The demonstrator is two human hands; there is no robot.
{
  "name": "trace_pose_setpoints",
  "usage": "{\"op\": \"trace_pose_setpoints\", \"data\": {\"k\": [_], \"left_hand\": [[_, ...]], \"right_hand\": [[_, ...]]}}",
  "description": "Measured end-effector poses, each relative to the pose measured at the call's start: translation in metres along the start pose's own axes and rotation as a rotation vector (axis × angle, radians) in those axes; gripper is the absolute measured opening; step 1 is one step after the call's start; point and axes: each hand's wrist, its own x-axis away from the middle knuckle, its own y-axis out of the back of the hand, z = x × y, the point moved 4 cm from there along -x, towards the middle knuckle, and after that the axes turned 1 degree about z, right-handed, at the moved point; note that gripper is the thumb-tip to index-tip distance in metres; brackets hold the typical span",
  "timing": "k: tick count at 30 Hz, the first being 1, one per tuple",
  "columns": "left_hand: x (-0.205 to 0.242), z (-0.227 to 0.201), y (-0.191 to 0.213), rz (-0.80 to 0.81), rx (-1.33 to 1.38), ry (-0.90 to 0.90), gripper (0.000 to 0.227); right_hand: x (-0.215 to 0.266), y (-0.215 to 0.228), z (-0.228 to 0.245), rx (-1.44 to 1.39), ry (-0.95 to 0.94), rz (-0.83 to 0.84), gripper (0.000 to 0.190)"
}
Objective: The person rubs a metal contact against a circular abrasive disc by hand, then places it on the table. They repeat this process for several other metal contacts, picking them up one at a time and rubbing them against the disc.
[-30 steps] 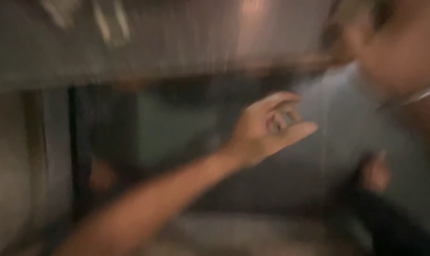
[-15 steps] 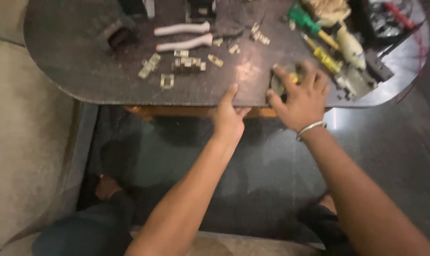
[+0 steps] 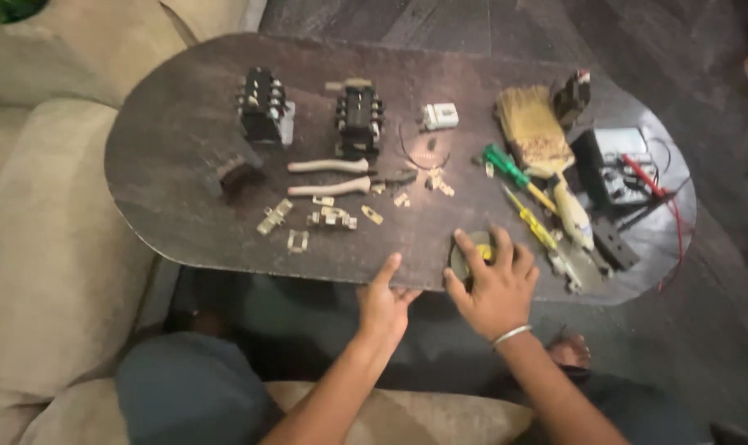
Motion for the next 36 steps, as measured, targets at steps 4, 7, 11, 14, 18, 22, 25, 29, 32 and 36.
{"op": "trace_pose_setpoints", "data": {"k": [4, 7, 11, 14, 18, 22, 25, 29, 32, 36], "left_hand": [[-0.002, 0.004, 0.006, -0.073, -0.023, 0.072, 0.056], [-0.003, 0.005, 0.008, -0.087, -0.012, 0.06, 0.056], [-0.006, 0.007, 0.014, -0.069, 0.004, 0.088, 0.054], [-0.009, 0.008, 0.017, -0.026, 0.001, 0.149, 0.054], [-0.003, 0.005, 0.031, 0.01, -0.33, 0.47, 0.057], [0.022, -0.01, 0.016, 0.344, -0.958, 0.353, 0.046], [0.037, -0.052, -0.026, 0.233, -1.345, -0.326, 0.029], [0.054, -0.101, -0.078, 0.334, -1.544, -1.307, 0.019], [0.053, -0.104, -0.087, 0.391, -1.647, -1.439, 0.025], [0.052, -0.101, -0.087, 0.308, -1.685, -1.456, 0.032]], "right_hand": [[-0.009, 0.007, 0.002, 0.002, -0.008, 0.013, 0.061], [-0.01, 0.011, 0.005, -0.005, -0.017, 0.008, 0.061], [-0.015, 0.011, 0.002, -0.042, -0.038, 0.044, 0.061], [-0.016, 0.01, 0.001, -0.069, -0.044, 0.047, 0.06], [-0.015, 0.008, 0.0, -0.071, -0.055, 0.023, 0.059], [-0.015, 0.011, -0.001, -0.072, -0.054, 0.014, 0.06], [-0.015, 0.012, 0.002, -0.078, -0.051, 0.01, 0.06], [-0.017, 0.011, 0.003, -0.059, -0.054, -0.005, 0.059], [-0.015, 0.013, 0.003, -0.058, -0.04, -0.051, 0.058], [-0.015, 0.01, 0.006, -0.01, -0.05, -0.041, 0.06]]}}
